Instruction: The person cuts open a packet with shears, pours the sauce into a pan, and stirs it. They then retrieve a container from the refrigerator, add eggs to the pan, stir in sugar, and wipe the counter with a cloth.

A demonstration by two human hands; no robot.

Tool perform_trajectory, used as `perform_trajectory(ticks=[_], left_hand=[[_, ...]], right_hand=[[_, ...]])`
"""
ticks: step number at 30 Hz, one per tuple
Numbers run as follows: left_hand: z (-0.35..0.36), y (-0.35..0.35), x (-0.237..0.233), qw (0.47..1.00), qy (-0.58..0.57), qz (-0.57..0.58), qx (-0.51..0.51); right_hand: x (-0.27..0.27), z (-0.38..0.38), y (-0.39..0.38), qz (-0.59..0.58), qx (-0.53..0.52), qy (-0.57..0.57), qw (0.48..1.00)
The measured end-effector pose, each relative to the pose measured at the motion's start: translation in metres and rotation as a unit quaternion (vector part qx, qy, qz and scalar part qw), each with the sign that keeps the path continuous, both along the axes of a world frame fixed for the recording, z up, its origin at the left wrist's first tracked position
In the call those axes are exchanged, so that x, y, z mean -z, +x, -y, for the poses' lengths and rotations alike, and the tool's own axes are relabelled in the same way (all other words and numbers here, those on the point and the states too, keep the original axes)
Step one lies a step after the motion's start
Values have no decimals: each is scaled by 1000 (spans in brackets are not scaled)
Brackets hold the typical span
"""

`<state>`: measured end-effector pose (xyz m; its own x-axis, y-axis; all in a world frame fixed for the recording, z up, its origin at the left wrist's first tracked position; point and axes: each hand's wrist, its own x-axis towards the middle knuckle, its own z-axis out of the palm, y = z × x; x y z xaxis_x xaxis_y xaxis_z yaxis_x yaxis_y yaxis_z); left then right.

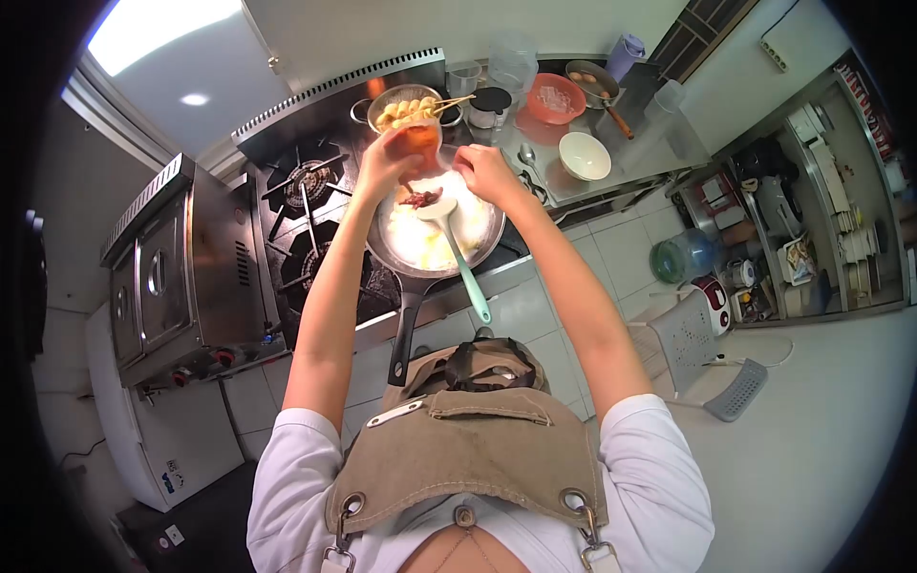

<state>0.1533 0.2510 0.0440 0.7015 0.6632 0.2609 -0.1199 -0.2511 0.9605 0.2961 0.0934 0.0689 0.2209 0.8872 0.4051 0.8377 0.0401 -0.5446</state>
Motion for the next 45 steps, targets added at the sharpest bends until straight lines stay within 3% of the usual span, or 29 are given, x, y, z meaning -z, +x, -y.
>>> perform_trajectory(ticks=[4, 6, 10, 11, 14, 15, 18, 20, 22, 24, 27, 31, 32, 35, 38, 40, 41, 42, 43, 44, 45], left_hand=[[-24, -18, 2, 975, 176, -46, -130], [-62, -35, 26, 980, 130, -103, -108], [-44, -42, -4, 981, 152, -104, -55], [-44, -36, 3, 992, 68, -99, -28], [-26, -20, 9, 996, 8, -85, -3], [-9, -19, -8, 994, 74, -77, -2], [10, -10, -12, 999, -6, -27, 43], [11, -8, -4, 996, 39, -49, 57], [16, -7, 2, 997, -44, -18, 59], [24, -6, 5, 999, -28, 21, -7], [46, -3, 2, 982, 83, 40, -168], [63, 7, 1, 992, 12, 39, -118], [61, 13, 10, 988, 69, 64, -118], [56, 12, 10, 989, -21, 136, -52], [49, 3, 2, 979, -89, 182, 7], [40, -5, 2, 990, -140, 36, 0], [38, -5, 4, 990, -140, 35, 0], [36, -3, 7, 997, -35, 64, 1], [36, -2, 8, 993, 70, 92, 2], [37, -2, 8, 993, 70, 92, 4], [39, -4, 7, 986, 144, 80, -10]], right_hand=[[4, 23, 5, 19, 16, -7, 1000], [-4, 45, 15, -5, 59, -33, 998], [-12, 59, 25, -96, 115, -55, 987], [-13, 57, 23, -100, 104, -49, 988], [-36, 42, -2, -109, 91, -99, 985], [-41, 35, -12, -84, 69, -86, 990], [-42, 15, -28, -29, 48, -75, 996], [-35, 7, -25, 2, 48, -77, 996], [-28, -2, -23, 15, 65, -1, 998], [-23, -4, -26, 22, 73, -18, 997], [-11, -10, -36, 52, 102, -16, 993], [0, -21, -47, 22, 110, 4, 994], [3, -23, -49, 35, 103, 23, 994], [-15, -19, -56, 21, 82, 25, 996], [-20, -16, -48, -64, 17, -66, 996], [-4, -16, -35, -153, 24, -27, 988], [12, -23, -21, -173, 55, -49, 982], [8, -22, -16, -174, 56, -48, 982], [-3, -20, -13, -389, 74, -158, 905], [-13, -17, -11, -578, 87, -257, 770], [-18, -13, -10, -610, 62, -291, 734]])
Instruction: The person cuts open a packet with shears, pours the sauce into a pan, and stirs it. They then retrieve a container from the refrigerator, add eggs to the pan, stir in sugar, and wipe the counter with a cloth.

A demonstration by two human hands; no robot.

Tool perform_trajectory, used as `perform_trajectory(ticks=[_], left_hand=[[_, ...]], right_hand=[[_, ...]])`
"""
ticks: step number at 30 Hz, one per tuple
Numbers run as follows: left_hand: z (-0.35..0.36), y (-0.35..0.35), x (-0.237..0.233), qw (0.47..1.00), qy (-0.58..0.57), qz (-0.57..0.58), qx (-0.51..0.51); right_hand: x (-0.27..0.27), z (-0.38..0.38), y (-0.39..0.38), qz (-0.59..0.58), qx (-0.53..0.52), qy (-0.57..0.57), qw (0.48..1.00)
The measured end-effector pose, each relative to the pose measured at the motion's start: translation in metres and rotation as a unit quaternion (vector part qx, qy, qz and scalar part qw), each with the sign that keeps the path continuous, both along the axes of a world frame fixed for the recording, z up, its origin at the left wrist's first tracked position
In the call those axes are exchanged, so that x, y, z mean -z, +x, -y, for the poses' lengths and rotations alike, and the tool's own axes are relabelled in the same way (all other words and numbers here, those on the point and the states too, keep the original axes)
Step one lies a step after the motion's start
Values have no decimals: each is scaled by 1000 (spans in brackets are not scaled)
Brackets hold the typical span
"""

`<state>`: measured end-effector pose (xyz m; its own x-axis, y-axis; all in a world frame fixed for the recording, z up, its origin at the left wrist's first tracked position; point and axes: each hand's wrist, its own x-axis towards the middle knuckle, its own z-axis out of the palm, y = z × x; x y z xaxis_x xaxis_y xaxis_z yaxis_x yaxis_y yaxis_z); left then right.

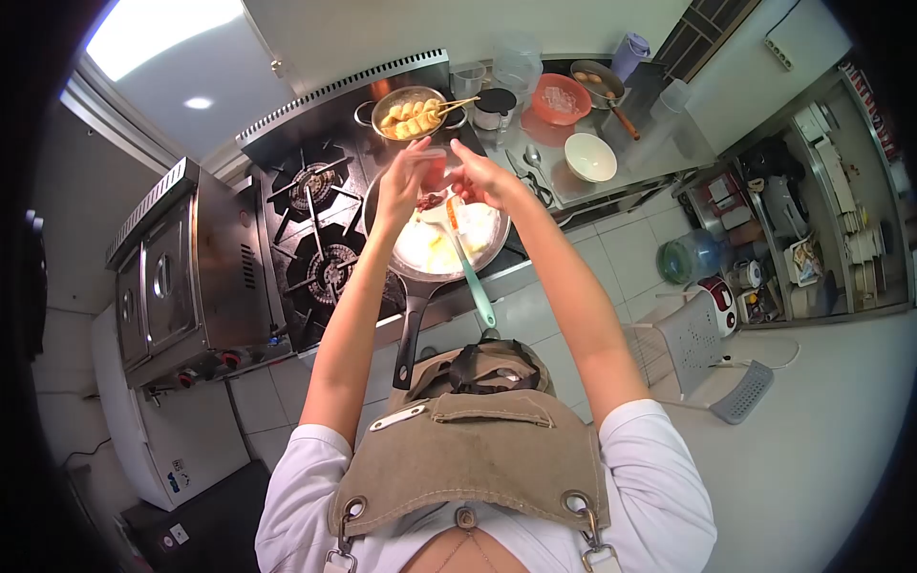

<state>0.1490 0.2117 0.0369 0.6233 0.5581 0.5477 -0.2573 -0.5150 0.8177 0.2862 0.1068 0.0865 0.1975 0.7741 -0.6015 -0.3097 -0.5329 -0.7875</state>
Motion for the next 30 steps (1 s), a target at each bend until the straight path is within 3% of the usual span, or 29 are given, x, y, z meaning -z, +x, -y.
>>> perform_trajectory(ticks=[1, 3, 7, 9, 10, 11, 13, 15, 17, 23, 27, 29, 30], left_hand=[[1, -2, -2, 997, 73, -10, -22], [3, -4, 1, 995, 97, -13, -5], [29, -30, -4, 966, 227, -101, -76], [47, -40, -11, 990, -23, -60, -129], [41, -40, 3, 937, -347, -29, 9], [35, -42, 18, 829, -552, -45, 74], [26, -48, 12, 659, -684, 3, 314], [26, -44, 15, 671, -691, 2, 268], [21, -38, 36, 776, -609, 22, 161], [30, -37, 30, 776, -608, 112, 127], [30, -33, 51, 758, -632, 109, 123], [36, -27, 64, 763, -631, 96, 105], [43, -23, 63, 764, -628, 132, 57]], right_hand=[[4, 2, 2, -109, -19, 31, 993], [2, 5, -7, -112, 44, 63, 991], [30, 12, 0, -170, 25, 119, 978], [34, 9, -3, -70, 3, 119, 990], [37, 7, -5, -60, -15, 126, 990], [41, 5, -7, -62, -18, 126, 990], [51, 1, -14, -44, -39, 149, 987], [56, -3, -17, -20, -61, 153, 986], [51, -3, -21, 128, -107, 97, 981], [55, 0, -25, 117, -169, 40, 978], [67, -1, -18, 47, -190, 103, 975], [62, -1, -19, 154, -221, 65, 961], [55, -1, -21, 154, -221, 65, 961]])
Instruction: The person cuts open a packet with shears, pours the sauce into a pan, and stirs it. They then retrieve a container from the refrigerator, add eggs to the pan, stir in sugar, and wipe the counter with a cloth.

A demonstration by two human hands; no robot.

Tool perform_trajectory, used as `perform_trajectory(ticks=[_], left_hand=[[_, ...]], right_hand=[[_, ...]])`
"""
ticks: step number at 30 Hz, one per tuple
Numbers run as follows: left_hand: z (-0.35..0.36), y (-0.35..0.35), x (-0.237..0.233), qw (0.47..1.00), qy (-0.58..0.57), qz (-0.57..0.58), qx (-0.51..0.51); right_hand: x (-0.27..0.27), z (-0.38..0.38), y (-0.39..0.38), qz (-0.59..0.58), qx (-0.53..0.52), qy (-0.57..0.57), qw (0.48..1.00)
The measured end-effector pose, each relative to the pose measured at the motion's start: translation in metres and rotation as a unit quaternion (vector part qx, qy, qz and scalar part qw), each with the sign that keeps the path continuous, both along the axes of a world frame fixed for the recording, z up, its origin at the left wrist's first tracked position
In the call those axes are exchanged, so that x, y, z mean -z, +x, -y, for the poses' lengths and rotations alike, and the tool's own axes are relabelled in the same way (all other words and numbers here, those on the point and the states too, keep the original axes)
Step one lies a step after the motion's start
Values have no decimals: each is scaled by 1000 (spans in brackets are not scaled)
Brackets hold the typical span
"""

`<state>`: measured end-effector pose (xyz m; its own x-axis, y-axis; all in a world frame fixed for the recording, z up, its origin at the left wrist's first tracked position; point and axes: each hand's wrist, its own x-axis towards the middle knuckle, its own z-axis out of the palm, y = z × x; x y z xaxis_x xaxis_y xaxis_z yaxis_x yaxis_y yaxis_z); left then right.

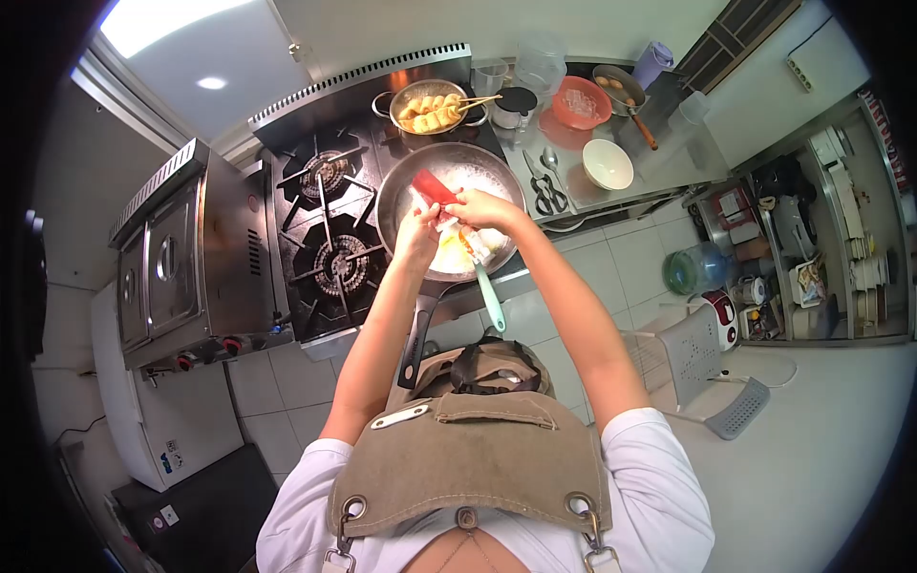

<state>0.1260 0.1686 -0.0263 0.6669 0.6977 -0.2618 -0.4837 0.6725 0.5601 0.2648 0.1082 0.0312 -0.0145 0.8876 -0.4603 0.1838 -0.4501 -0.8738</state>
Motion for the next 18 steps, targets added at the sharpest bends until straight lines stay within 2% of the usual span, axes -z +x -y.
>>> perform_trajectory(ticks=[1, 2, 3, 5, 6, 9, 11, 13, 15, 17, 18], left_hand=[[5, 3, -1, 998, -5, -4, -60], [5, 4, -3, 997, 0, -28, -71], [7, 4, -7, 997, -1, -28, -71], [10, 3, -17, 995, 1, -84, -52], [9, 3, -16, 995, 1, -84, -52], [3, 3, -8, 996, -1, -86, -28], [-6, 6, 3, 998, -54, -31, -7], [-5, 5, -4, 996, -85, -15, 14], [-3, 10, -4, 994, -96, 24, -45], [-2, 13, 7, 996, -76, 14, -40], [0, 13, 3, 998, -56, 6, -36]], right_hand=[[-5, 0, -4, 139, -6, 12, 990], [-10, -1, -10, 275, -13, 24, 961], [-11, 1, -15, 275, -13, 23, 961], [-12, 5, -29, 373, 82, 133, 915], [-15, 4, -35, 401, 115, 118, 901], [-17, 8, -49, 417, 135, 179, 881], [-21, 10, -51, 410, 141, 188, 882], [-18, 10, -45, 364, 174, 139, 905], [-18, 13, -37, 338, 164, 114, 920], [-16, 16, -32, 262, 106, 105, 953], [-16, 16, -33, 330, 104, 105, 932]])
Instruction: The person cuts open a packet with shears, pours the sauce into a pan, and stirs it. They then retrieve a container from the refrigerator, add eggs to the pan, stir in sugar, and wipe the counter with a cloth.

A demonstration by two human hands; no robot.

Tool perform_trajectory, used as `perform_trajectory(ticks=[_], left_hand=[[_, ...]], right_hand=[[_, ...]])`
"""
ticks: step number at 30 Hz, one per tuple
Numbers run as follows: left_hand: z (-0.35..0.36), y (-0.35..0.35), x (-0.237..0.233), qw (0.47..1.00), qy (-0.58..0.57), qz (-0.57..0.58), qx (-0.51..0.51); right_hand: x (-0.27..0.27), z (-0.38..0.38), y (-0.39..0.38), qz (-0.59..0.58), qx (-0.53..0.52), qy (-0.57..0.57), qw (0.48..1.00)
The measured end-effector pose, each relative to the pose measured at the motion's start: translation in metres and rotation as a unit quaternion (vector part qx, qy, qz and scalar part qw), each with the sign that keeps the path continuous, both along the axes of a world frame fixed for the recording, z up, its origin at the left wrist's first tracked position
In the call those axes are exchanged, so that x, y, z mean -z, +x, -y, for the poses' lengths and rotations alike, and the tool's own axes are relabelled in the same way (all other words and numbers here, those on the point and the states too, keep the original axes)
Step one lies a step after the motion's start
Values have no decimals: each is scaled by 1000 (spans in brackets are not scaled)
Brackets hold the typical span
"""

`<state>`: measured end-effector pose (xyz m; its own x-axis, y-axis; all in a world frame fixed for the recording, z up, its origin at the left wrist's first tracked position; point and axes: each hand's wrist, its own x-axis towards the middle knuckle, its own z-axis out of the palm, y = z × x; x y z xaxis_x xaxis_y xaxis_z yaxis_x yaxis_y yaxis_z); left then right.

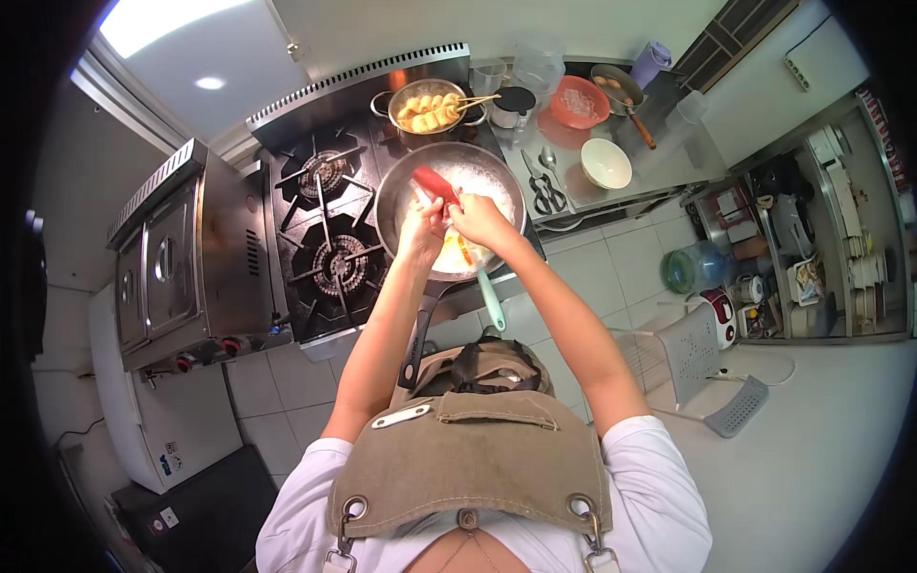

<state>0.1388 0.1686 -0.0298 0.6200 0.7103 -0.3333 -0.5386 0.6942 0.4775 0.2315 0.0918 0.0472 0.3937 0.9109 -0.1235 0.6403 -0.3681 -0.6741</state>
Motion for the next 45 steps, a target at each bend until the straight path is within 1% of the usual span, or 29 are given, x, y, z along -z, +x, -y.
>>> perform_trajectory(ticks=[1, 4, 5, 7, 8, 9, 11, 14, 15, 17, 18, 19, 21, 22, 23, 24, 25, 27, 28, 29, 31, 33, 35, 37, 38, 39, 42, 44, 45], left_hand=[[1, 0, -4, 1000, 0, 1, 0], [2, -2, -12, 996, -73, 25, 35], [2, -1, -14, 996, -74, 25, 35], [1, 1, -21, 989, -117, 83, 16], [-7, 5, -6, 979, -168, 111, 20], [-10, 7, -4, 979, -169, 112, 20], [-13, 10, 1, 980, -187, 58, 35], [-5, 15, -19, 975, -217, 37, 12], [-4, 15, -23, 975, -217, 38, 13], [-1, 13, -31, 985, -165, 31, 26], [0, 12, -32, 989, -143, 19, 39], [0, 12, -32, 989, -143, 19, 40], [2, 9, -33, 985, -111, 25, 126], [5, 11, -31, 993, -54, -11, 105], [4, 10, -30, 993, -54, -12, 104], [3, 9, -27, 997, -40, -7, 69], [1, 8, -26, 999, -27, -1, 34], [-4, -1, -31, 998, -12, 3, 57], [-5, -5, -39, 997, -19, 10, 78], [-5, -7, -44, 995, -26, 16, 100], [-7, -6, -40, 994, -24, 26, 103], [-9, -6, -41, 992, 12, 54, 109], [-6, -8, -46, 994, 15, 47, 96], [-7, -11, -48, 985, 27, 52, 161], [-1, -13, -48, 982, 52, 35, 178], [1, -9, -37, 976, 91, -31, 194], [10, -8, -28, 978, 102, -11, 180], [16, -7, -36, 988, 49, -20, 142], [17, -7, -37, 989, 49, -20, 141]], right_hand=[[-1, 1, 1, 1, 0, 0, 1000], [-3, 3, 3, -12, -13, -7, 1000], [-3, 5, 5, -31, -37, -9, 999], [1, 7, 6, -49, -61, -12, 997], [4, 8, 5, -28, -64, -13, 998], [1, 10, 2, -6, -66, -13, 998], [-4, 14, -7, 21, -70, -10, 997], [-13, 15, -25, 236, -38, -43, 970], [-9, 14, -24, 237, -38, -43, 970], [3, 12, -26, 327, -32, 13, 944], [3, 11, -30, 374, -16, 4, 927], [6, 9, -30, 374, -15, 3, 927], [9, 5, -28, 414, -11, 5, 910], [8, 6, -28, 413, -12, 6, 911], [5, 9, -25, 382, -52, 8, 923], [1, 12, -21, 351, -92, 10, 932], [14, 10, -7, 352, -93, 10, 931], [53, -1, 23, 209, -204, 60, 954], [-7, -1, 13, -154, -123, -22, 980], [-6, -5, 17, -336, -48, -135, 931], [-28, 2, 7, -405, -7, -142, 903], [-16, 2, 8, -437, -10, -113, 893], [-4, 1, 8, -469, -16, -85, 879], [-1, -1, 1, -405, 15, -3, 914], [12, -4, 3, -392, -1, 36, 919], [9, -5, 3, -357, 20, 10, 934], [18, -6, -2, -345, 56, 53, 935], [40, -9, 5, -271, 43, 69, 959], [37, -8, 5, -272, 42, 69, 959]])
